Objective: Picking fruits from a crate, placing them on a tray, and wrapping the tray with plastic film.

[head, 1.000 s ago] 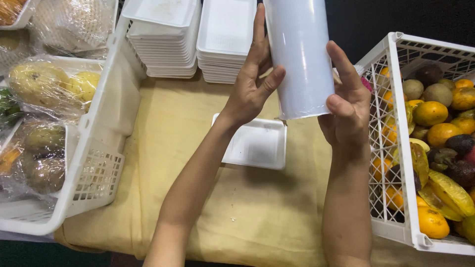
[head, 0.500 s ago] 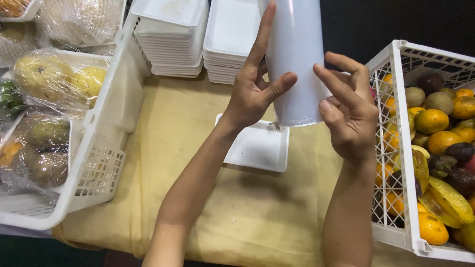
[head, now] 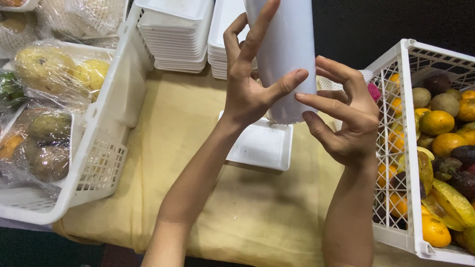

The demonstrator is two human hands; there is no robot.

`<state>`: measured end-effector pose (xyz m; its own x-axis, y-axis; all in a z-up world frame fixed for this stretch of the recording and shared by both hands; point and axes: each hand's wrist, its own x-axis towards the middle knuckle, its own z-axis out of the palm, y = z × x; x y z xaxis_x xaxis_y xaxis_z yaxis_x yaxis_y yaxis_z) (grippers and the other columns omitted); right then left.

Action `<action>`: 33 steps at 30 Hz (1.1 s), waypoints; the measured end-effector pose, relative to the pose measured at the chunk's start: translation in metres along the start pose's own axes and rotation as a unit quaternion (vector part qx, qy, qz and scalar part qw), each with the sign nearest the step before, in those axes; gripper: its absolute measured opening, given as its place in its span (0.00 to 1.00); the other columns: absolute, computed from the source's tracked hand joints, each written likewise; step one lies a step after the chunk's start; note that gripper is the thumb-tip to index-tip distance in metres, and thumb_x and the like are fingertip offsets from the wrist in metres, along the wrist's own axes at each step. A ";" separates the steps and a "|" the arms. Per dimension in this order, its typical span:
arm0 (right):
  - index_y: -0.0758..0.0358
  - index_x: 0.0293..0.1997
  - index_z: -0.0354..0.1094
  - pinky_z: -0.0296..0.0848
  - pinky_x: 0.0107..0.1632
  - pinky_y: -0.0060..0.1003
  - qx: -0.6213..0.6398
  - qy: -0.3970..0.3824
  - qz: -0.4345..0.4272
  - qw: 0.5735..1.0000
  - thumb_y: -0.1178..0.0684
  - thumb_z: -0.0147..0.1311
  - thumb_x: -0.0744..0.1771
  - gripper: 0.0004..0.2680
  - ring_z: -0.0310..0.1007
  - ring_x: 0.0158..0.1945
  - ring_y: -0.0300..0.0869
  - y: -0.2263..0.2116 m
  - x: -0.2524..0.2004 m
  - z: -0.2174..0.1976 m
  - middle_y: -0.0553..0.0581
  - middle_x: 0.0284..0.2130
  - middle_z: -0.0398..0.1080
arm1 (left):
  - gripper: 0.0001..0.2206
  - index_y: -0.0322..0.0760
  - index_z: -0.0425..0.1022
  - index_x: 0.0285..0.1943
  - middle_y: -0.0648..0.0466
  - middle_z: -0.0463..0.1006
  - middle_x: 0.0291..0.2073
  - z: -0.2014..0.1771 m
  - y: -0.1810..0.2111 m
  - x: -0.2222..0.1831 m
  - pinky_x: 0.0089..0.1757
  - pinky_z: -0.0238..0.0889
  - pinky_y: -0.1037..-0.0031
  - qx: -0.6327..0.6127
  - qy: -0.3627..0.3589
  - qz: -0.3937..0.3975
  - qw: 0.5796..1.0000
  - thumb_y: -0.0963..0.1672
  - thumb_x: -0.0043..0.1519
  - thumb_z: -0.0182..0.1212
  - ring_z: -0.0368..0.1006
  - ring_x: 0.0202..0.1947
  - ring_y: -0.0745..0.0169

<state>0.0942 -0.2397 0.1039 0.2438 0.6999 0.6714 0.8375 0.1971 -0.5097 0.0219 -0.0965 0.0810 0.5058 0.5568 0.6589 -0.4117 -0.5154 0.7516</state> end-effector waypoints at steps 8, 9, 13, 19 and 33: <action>0.65 0.48 0.57 0.62 0.58 0.48 -0.003 -0.038 -0.009 0.999 0.50 0.54 0.59 0.17 0.56 0.57 0.59 -0.003 0.003 0.005 0.73 0.55 0.47 | 0.29 0.69 0.48 0.62 0.53 0.51 0.55 -0.001 0.005 -0.001 0.55 0.62 0.81 0.034 0.026 -0.012 0.999 0.55 0.53 0.58 0.51 0.60 0.70; 0.63 0.50 0.55 0.63 0.56 0.46 -0.008 -0.047 -0.013 0.999 0.49 0.57 0.57 0.20 0.58 0.55 0.58 -0.001 0.003 0.005 0.72 0.56 0.46 | 0.29 0.67 0.47 0.63 0.52 0.51 0.56 0.000 0.004 0.000 0.57 0.60 0.79 0.037 0.025 -0.017 0.999 0.55 0.53 0.57 0.46 0.63 0.68; 0.64 0.46 0.59 0.68 0.48 0.41 -0.030 0.000 -0.025 0.999 0.62 0.60 0.59 0.15 0.66 0.48 0.58 0.005 0.001 0.015 0.72 0.53 0.52 | 0.23 0.64 0.48 0.63 0.49 0.50 0.53 -0.002 -0.001 0.001 0.61 0.55 0.74 0.019 0.016 -0.017 1.000 0.54 0.60 0.49 0.45 0.64 0.63; 0.62 0.46 0.59 0.67 0.51 0.38 0.067 0.000 0.005 0.998 0.63 0.54 0.61 0.12 0.62 0.49 0.52 0.012 -0.002 0.011 0.69 0.54 0.49 | 0.22 0.64 0.48 0.63 0.52 0.52 0.52 -0.005 -0.001 0.002 0.60 0.56 0.76 -0.001 -0.012 -0.021 1.000 0.52 0.60 0.49 0.46 0.62 0.65; 0.72 0.57 0.45 0.62 0.53 0.45 0.599 0.132 0.313 0.725 0.37 0.48 0.55 0.32 0.59 0.52 0.55 0.009 0.007 0.022 0.68 0.49 0.56 | 0.27 0.61 0.39 0.65 0.56 0.54 0.63 0.019 0.007 -0.010 0.40 0.73 0.84 -0.060 -0.123 -0.045 0.990 0.57 0.59 0.44 0.57 0.59 0.69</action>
<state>0.0930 -0.2178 0.0923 0.6111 0.7846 0.1049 -0.4646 0.4628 -0.7549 0.0287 -0.1184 0.0797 0.7080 0.4130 0.5729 -0.4363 -0.3821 0.8146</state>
